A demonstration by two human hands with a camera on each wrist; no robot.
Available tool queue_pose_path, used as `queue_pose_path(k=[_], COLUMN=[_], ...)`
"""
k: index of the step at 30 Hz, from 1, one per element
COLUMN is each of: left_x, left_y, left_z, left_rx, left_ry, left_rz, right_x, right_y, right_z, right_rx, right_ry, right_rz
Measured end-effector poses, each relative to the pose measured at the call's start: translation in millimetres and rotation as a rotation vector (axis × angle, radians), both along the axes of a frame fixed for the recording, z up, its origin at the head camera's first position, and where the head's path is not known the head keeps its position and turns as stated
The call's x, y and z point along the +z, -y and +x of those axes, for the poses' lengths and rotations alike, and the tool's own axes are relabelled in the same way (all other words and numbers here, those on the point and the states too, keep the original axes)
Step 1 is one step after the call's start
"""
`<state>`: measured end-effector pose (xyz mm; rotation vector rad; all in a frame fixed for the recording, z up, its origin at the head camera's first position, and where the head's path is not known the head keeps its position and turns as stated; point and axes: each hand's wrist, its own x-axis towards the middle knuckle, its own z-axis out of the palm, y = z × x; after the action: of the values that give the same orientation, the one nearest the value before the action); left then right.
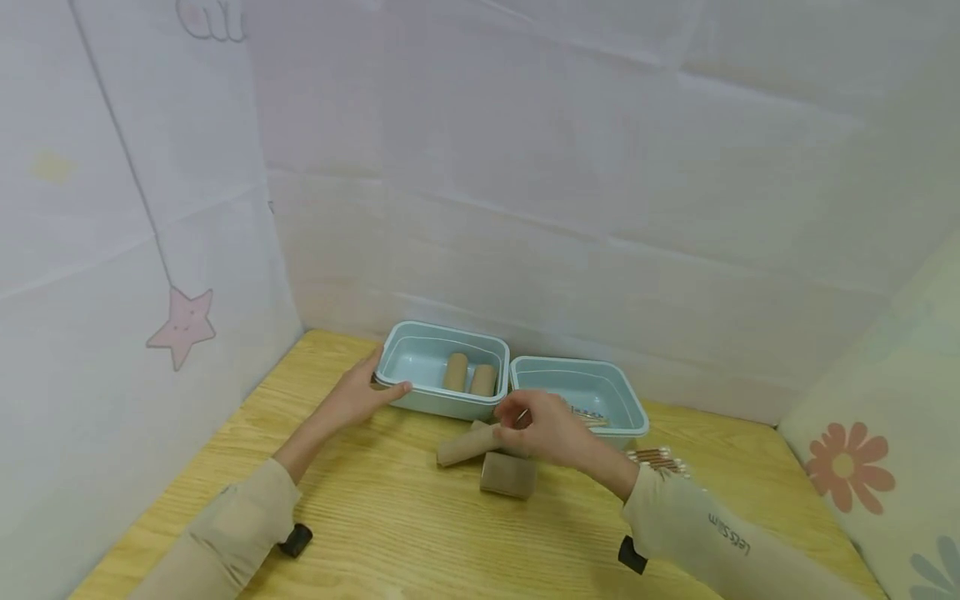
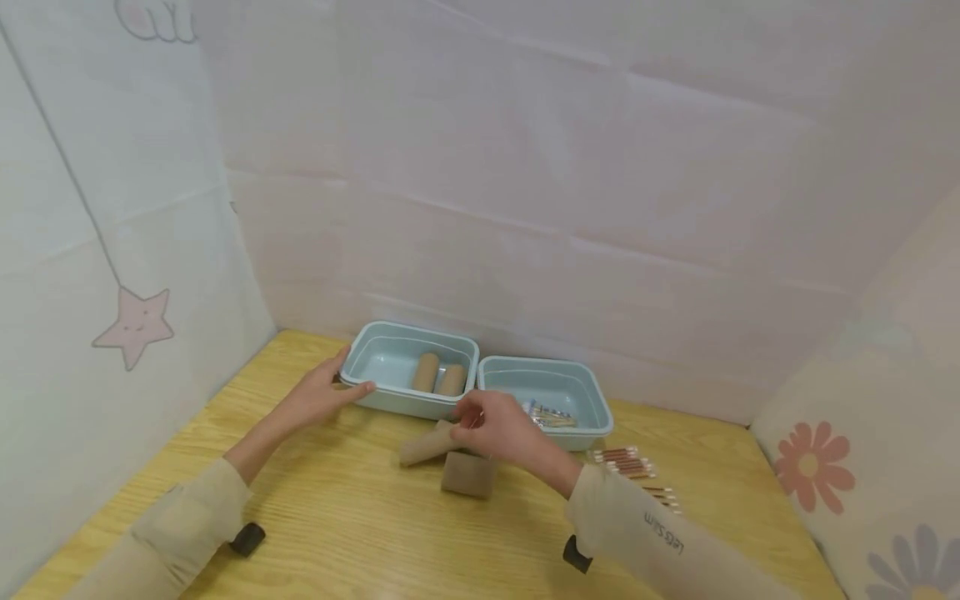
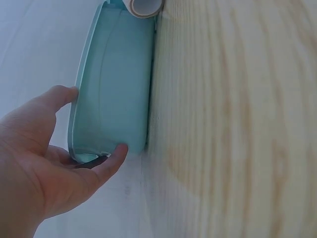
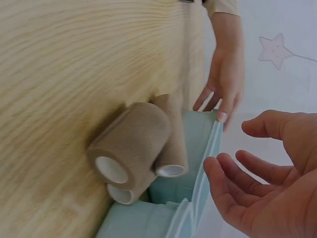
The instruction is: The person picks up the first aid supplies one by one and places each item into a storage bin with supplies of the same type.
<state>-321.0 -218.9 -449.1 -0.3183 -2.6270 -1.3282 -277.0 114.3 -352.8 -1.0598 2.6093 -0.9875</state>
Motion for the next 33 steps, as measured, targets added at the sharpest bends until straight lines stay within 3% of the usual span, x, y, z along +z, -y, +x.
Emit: queue_pose_path(k=[7, 16, 27, 33], left_x=[0.1, 0.0, 1.2, 2.1], left_y=[0.5, 0.6, 1.5, 0.7], left_z=[0.3, 0.0, 1.8, 0.5], left_rx=[0.001, 0.014, 0.029, 0.020], left_ry=[0.002, 0.003, 0.020, 0.016], left_rz=[-0.007, -0.020, -0.040, -0.039], right_x=[-31.9, -63.8, -79.5, -84.0], right_y=[-11.2, -23.9, -28.6, -30.4], right_z=[13.1, 21.9, 25.1, 25.1], right_rx=[0.008, -0.065, -0.137, -0.149], right_ry=[-0.141, -0.316, -0.375, -0.333], right_rz=[-0.004, 0.142, 0.221, 0.210])
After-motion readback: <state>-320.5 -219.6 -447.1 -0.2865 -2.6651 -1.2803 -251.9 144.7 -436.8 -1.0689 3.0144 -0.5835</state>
